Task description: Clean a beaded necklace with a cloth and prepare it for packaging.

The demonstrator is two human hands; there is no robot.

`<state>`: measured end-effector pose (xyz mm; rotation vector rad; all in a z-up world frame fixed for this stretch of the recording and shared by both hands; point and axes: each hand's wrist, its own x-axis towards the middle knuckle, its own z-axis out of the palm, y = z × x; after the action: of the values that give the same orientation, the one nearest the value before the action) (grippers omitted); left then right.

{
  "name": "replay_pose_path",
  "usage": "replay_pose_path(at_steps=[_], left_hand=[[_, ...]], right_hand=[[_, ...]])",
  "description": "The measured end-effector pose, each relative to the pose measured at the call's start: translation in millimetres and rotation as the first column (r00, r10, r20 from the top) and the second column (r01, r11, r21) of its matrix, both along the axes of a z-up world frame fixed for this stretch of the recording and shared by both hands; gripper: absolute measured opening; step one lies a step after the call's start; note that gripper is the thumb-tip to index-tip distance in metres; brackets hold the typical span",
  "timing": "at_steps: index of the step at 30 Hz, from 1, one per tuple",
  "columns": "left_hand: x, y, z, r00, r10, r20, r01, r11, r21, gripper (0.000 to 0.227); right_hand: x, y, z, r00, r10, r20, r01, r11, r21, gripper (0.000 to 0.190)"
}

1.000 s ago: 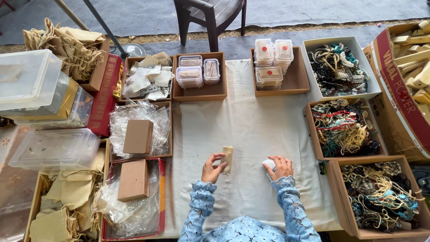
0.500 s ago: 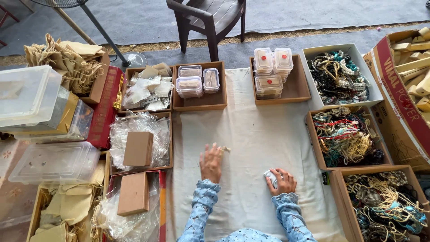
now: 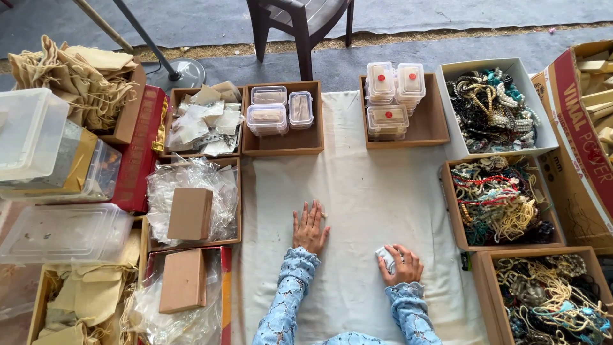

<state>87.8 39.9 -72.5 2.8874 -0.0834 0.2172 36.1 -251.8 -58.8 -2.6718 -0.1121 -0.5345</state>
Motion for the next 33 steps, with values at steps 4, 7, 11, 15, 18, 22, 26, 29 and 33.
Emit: replay_pose_path(at_steps=[4, 7, 11, 15, 18, 22, 26, 29, 33], left_hand=[[0.2, -2.0, 6.8, 0.999, 0.011, 0.052, -0.009, 0.999, -0.037, 0.082], [-1.5, -2.8, 16.0, 0.998, 0.009, 0.059, -0.006, 0.999, -0.04, 0.081], [-1.9, -2.2, 22.1, 0.998, 0.004, 0.06, -0.001, 0.999, -0.043, 0.082], [-1.1, -1.0, 16.7, 0.999, -0.025, 0.046, 0.029, 0.997, -0.073, 0.085], [-0.8, 3.3, 17.7, 1.0, 0.007, -0.03, -0.011, 0.988, -0.153, 0.084], [-0.3, 20.4, -12.4, 0.972, 0.233, -0.02, -0.189, 0.731, -0.655, 0.072], [-32.6, 29.8, 10.2, 0.919, 0.392, 0.043, -0.177, 0.507, -0.844, 0.066], [-49.8, 32.9, 5.3, 0.939, 0.335, 0.071, -0.191, 0.684, -0.704, 0.054], [-52.6, 12.9, 18.7, 0.942, 0.318, 0.103, -0.216, 0.813, -0.541, 0.04]], right_hand=[[-1.5, 0.9, -0.4, 1.0, -0.01, -0.03, 0.01, 1.0, -0.016, 0.041], [0.0, 0.9, 0.6, 1.0, -0.007, 0.002, 0.007, 1.0, -0.009, 0.04], [-0.8, 1.3, 1.2, 1.0, -0.004, -0.007, 0.004, 1.0, -0.002, 0.04], [-1.9, 1.1, 5.0, 1.0, -0.011, 0.003, 0.012, 1.0, -0.003, 0.04], [-3.9, 0.9, 4.7, 1.0, -0.01, 0.006, 0.01, 1.0, 0.006, 0.04], [-1.3, 0.0, -2.7, 0.999, -0.014, 0.035, 0.013, 1.0, 0.024, 0.04], [-3.7, 0.2, -2.0, 1.0, -0.015, 0.013, 0.015, 1.0, 0.011, 0.04], [-5.7, 2.8, -1.5, 1.0, -0.008, 0.018, 0.008, 1.0, 0.019, 0.04], [-3.8, 0.6, -2.3, 1.0, -0.02, 0.008, 0.02, 1.0, 0.002, 0.04]])
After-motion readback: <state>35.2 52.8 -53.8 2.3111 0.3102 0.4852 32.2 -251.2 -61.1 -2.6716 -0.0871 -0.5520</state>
